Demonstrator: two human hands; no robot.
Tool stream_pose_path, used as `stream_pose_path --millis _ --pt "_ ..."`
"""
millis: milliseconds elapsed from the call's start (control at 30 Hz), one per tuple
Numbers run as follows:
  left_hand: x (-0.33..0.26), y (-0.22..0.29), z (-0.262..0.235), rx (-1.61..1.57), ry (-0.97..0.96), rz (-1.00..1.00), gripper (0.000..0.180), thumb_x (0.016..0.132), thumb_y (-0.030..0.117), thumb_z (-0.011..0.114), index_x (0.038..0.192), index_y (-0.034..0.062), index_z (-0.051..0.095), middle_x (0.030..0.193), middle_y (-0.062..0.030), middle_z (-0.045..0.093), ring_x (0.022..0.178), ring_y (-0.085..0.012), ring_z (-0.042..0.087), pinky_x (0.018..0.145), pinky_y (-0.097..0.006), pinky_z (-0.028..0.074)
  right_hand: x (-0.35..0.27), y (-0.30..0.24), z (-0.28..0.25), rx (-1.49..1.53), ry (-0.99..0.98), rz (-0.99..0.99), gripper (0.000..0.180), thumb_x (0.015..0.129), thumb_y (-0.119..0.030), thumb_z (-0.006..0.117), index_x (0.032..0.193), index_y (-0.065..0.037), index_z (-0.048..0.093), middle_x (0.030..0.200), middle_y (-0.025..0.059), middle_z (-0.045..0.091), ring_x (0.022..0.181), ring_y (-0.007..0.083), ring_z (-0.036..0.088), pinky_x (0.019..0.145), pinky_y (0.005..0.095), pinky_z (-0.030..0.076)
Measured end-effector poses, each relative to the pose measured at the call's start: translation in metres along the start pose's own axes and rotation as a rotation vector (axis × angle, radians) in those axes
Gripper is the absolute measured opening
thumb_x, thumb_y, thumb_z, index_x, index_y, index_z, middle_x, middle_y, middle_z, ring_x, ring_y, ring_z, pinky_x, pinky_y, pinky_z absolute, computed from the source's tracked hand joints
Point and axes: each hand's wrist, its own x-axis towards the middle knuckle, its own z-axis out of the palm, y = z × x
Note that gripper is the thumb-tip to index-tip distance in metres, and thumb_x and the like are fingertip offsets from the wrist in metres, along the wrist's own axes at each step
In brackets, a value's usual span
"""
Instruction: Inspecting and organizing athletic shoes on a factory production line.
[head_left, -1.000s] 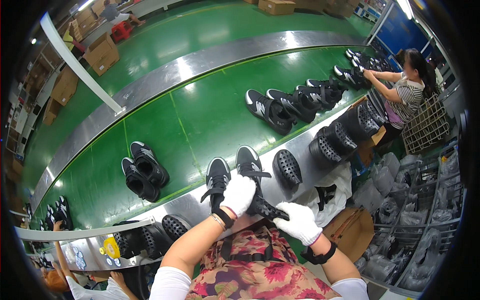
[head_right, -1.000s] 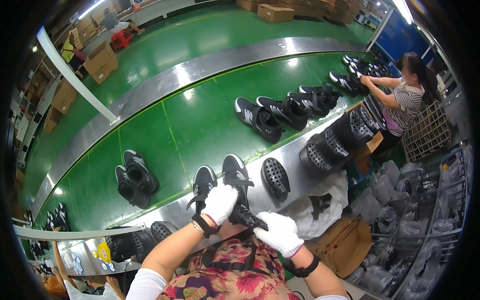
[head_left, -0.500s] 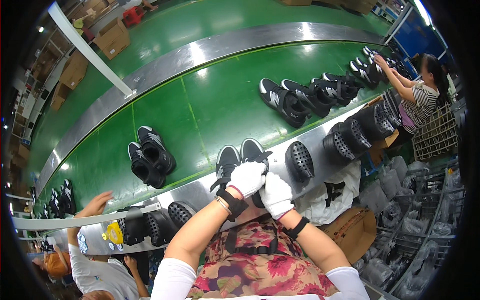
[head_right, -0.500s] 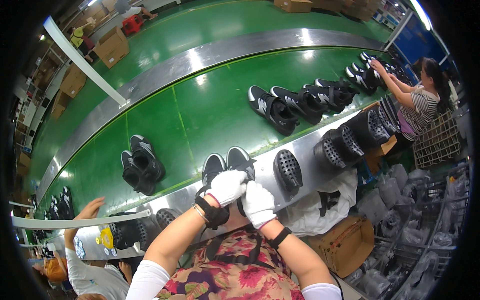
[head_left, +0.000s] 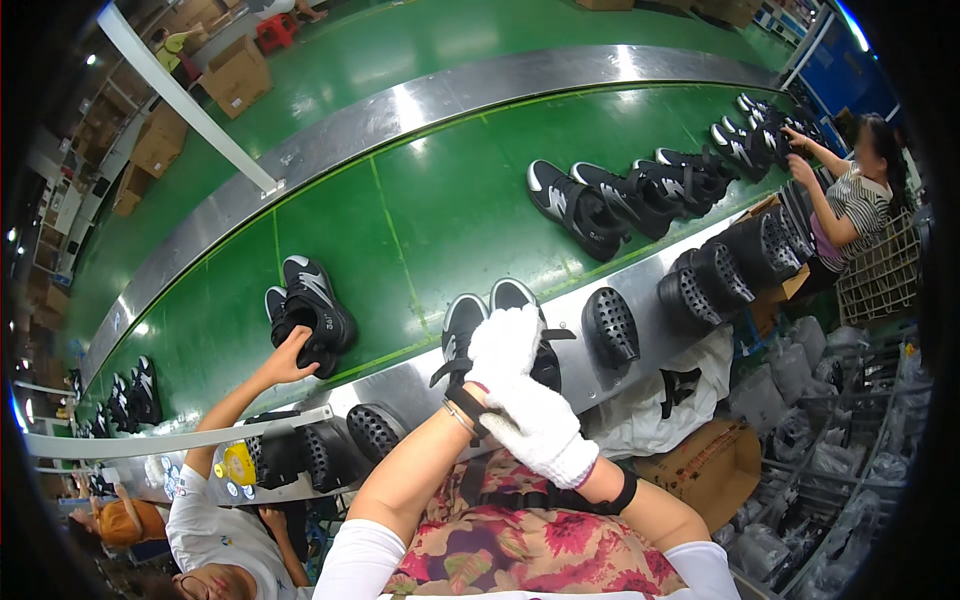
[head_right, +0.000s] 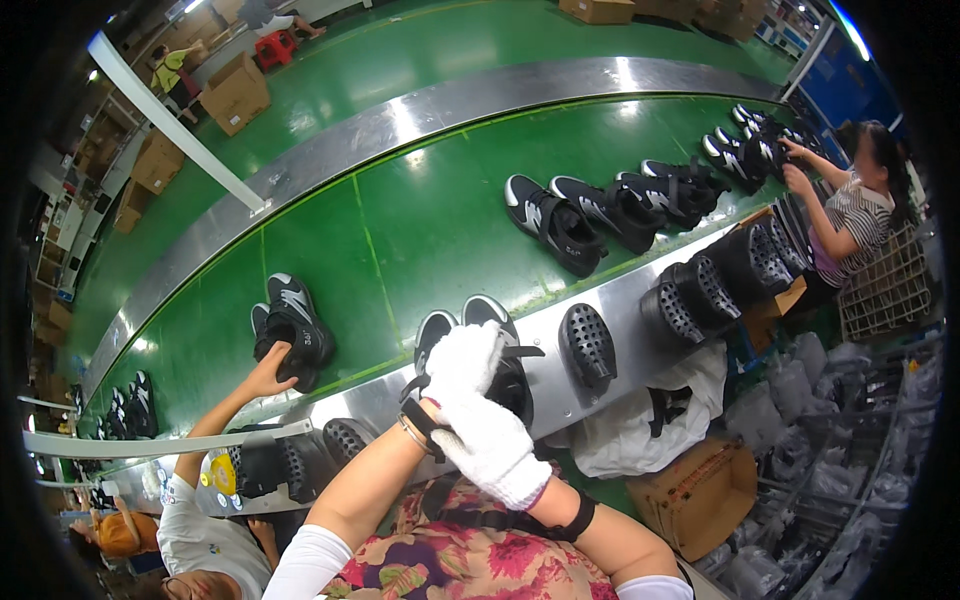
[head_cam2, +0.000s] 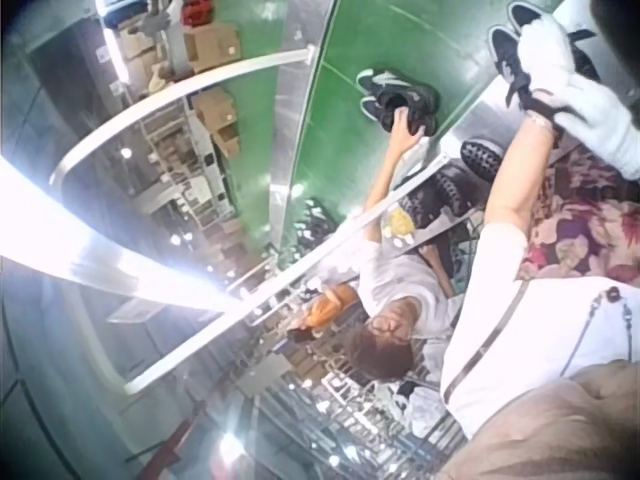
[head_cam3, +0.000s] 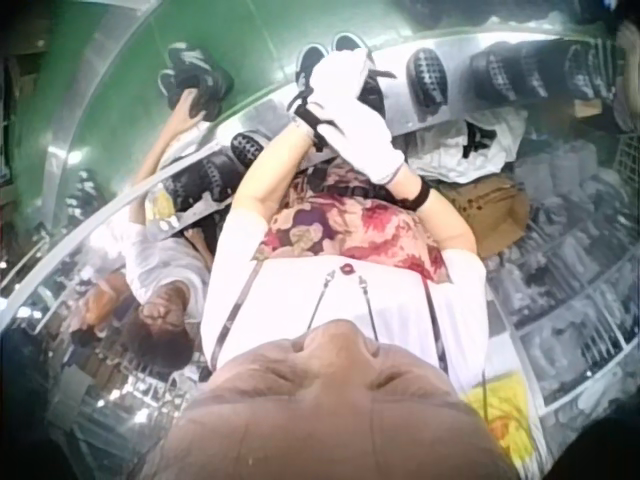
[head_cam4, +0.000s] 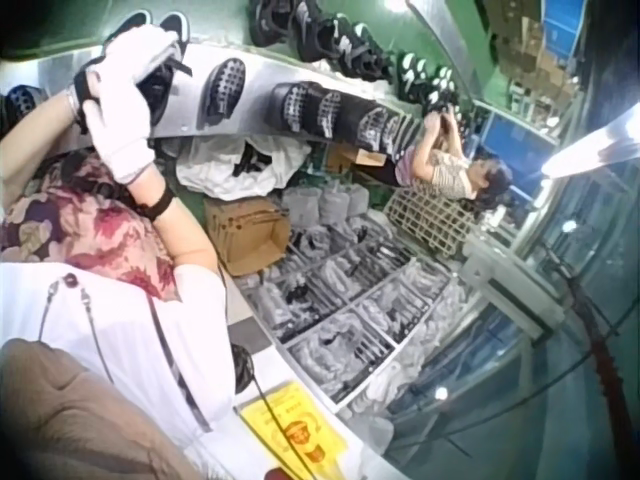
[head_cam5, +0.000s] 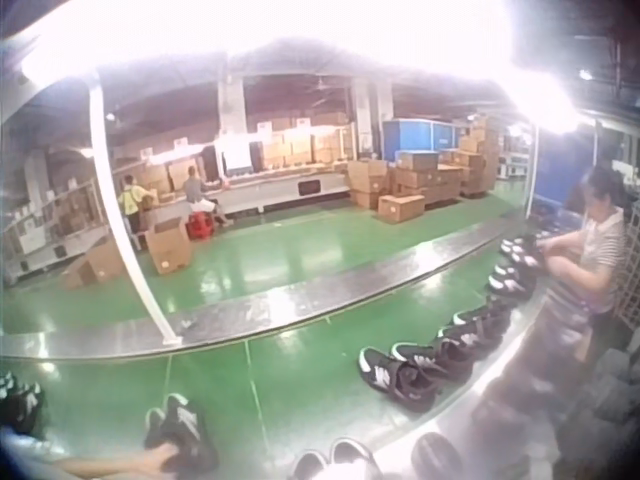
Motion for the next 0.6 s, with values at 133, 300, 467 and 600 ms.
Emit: stream_pose_path --millis 133,300,467,600 --pt "-0.001 -0.006 0.003 0.2 0.001 -0.018 0.017 0.093 0.019 0.055 0.102 0.0052 0.062 0.086 -0.014 0.067 0.083 -0.0306 0.068 0.066 -0.044 0.056 -0.012 -0.005 0.006 0.011 -0.203 0.176 0.024 0.086 -0.022 0.072 0.099 -0.006 0.061 0.09 0.0146 0.063 0.08 0.0354 0.064 0.071 0.0449 0.053" --pt "0.005 -0.013 0.004 0.285 0.048 -0.014 0.017 0.09 0.015 0.056 0.102 0.0032 0.062 0.086 -0.013 0.065 0.083 -0.03 0.066 0.067 -0.042 0.056 -0.003 -0.014 0.014 -0.129 -0.112 0.188 0.023 0.086 -0.02 0.07 0.098 -0.005 0.058 0.085 0.0162 0.06 0.077 0.0361 0.064 0.065 0.0459 0.052" --pt "-0.003 -0.022 0.01 0.294 0.073 -0.118 0.013 0.09 0.015 0.056 0.087 0.0059 0.065 0.083 -0.0132 0.069 0.081 -0.0292 0.069 0.065 -0.042 0.058 -0.002 -0.012 0.018 -0.166 -0.235 0.235 0.017 0.085 -0.021 0.067 0.091 -0.008 0.058 0.08 0.0152 0.06 0.073 0.0352 0.063 0.062 0.0457 0.051" --pt "-0.002 -0.022 0.009 0.266 0.066 -0.045 0.014 0.091 0.015 0.055 0.089 0.0056 0.066 0.084 -0.0138 0.069 0.084 -0.0297 0.071 0.067 -0.042 0.058 -0.01 -0.006 0.016 -0.163 -0.175 0.223 0.016 0.084 -0.021 0.066 0.087 -0.008 0.058 0.078 0.0148 0.06 0.072 0.0352 0.063 0.063 0.0458 0.051"
